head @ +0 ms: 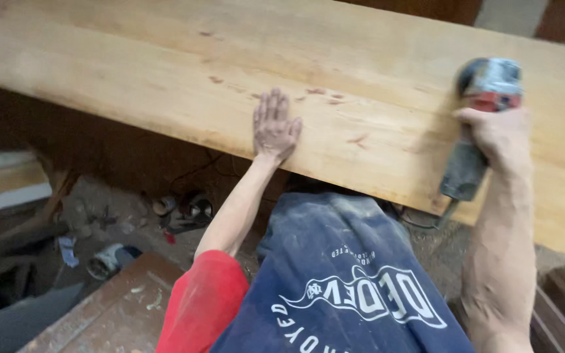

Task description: The person sands a large wooden panel with an angle grinder, then flips it over and aligns it with another panel. They use a hammer to drive nails into the seam, joining the two panels together.

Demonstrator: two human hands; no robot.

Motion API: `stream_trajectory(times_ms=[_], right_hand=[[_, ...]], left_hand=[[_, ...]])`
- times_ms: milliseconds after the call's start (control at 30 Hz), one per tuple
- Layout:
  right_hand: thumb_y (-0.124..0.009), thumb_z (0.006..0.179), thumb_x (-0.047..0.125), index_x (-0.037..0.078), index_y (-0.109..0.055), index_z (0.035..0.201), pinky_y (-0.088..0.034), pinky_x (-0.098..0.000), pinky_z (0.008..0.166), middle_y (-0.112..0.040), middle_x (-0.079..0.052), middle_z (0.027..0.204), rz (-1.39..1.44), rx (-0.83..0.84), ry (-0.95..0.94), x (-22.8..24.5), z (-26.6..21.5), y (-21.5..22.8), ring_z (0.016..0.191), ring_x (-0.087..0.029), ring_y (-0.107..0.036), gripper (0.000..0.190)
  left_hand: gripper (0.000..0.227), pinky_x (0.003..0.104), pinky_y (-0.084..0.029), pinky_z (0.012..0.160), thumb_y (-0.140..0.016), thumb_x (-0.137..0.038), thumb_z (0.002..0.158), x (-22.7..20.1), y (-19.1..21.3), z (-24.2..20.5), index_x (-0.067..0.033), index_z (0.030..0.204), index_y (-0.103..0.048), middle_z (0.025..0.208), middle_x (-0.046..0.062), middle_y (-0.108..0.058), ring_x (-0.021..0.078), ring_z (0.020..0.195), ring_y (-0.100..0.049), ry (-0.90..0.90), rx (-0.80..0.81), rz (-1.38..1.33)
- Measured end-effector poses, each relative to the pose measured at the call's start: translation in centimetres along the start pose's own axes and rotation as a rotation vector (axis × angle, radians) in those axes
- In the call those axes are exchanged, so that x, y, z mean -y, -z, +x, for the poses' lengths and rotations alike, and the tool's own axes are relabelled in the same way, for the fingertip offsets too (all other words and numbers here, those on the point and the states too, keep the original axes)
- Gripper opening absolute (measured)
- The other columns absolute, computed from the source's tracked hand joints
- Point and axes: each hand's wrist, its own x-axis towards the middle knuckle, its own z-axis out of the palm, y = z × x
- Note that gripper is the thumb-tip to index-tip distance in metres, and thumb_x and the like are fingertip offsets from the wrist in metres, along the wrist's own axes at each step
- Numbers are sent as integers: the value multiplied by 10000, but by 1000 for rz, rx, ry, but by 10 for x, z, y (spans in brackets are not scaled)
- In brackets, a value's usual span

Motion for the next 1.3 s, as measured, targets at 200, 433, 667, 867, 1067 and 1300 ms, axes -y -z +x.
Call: stream_trajectory(times_ms=[200,433,667,867,1067,1300], right_hand=[[-881,787,222,24,-679,1201,-577,-354,698,-704,-66,1036,76,18,74,59,0,-24,825,-166,-684,502],[-875,684,294,-42,-632,1171,-586,-366,740,-726,-155,1005,-130,153,150,170,-17,-197,834,-226,-710,639],[-850,631,356,-2,-706,1062,-610,-399,839,-750,-215,1021,-254,259,77,312,-46,-353,969,-305,-761,578],[-880,601,369,39,-635,1218,-563,-425,954,-723,-203,1146,-251,248,-48,352,-51,-354,1109,-336,-710,741],[-884,574,335,14,-609,1231,-573,-396,912,-715,-228,1114,-135,68,-79,277,-16,-284,1059,-342,-707,782],[-891,577,390,-17,-696,1049,-566,-364,823,-725,-160,1001,-166,-239,-165,126,37,-125,940,-254,-713,653]], left_hand=[[709,496,-171,1289,-550,-530,999,8,50,24,-208,1599,-353,1703,54,-229,303,1581,-218,-40,49,-146],[710,508,-178,1267,-545,-491,1020,115,56,81,-146,1609,-349,1695,80,-250,326,1563,-224,-18,-45,-187],[704,524,-193,1284,-537,-412,1044,151,57,92,7,1571,-332,1689,191,-283,384,1584,-236,97,-160,-178],[769,577,-185,1262,-591,-471,1014,144,65,94,-5,1567,-329,1674,219,-259,440,1564,-209,69,-169,-216],[823,602,-130,1260,-611,-475,1004,117,66,109,-4,1611,-314,1696,258,-180,477,1570,-122,-92,-108,-177],[801,583,-102,1279,-608,-487,994,47,68,143,-54,1622,-363,1719,208,-167,418,1594,-105,-298,73,-237]])
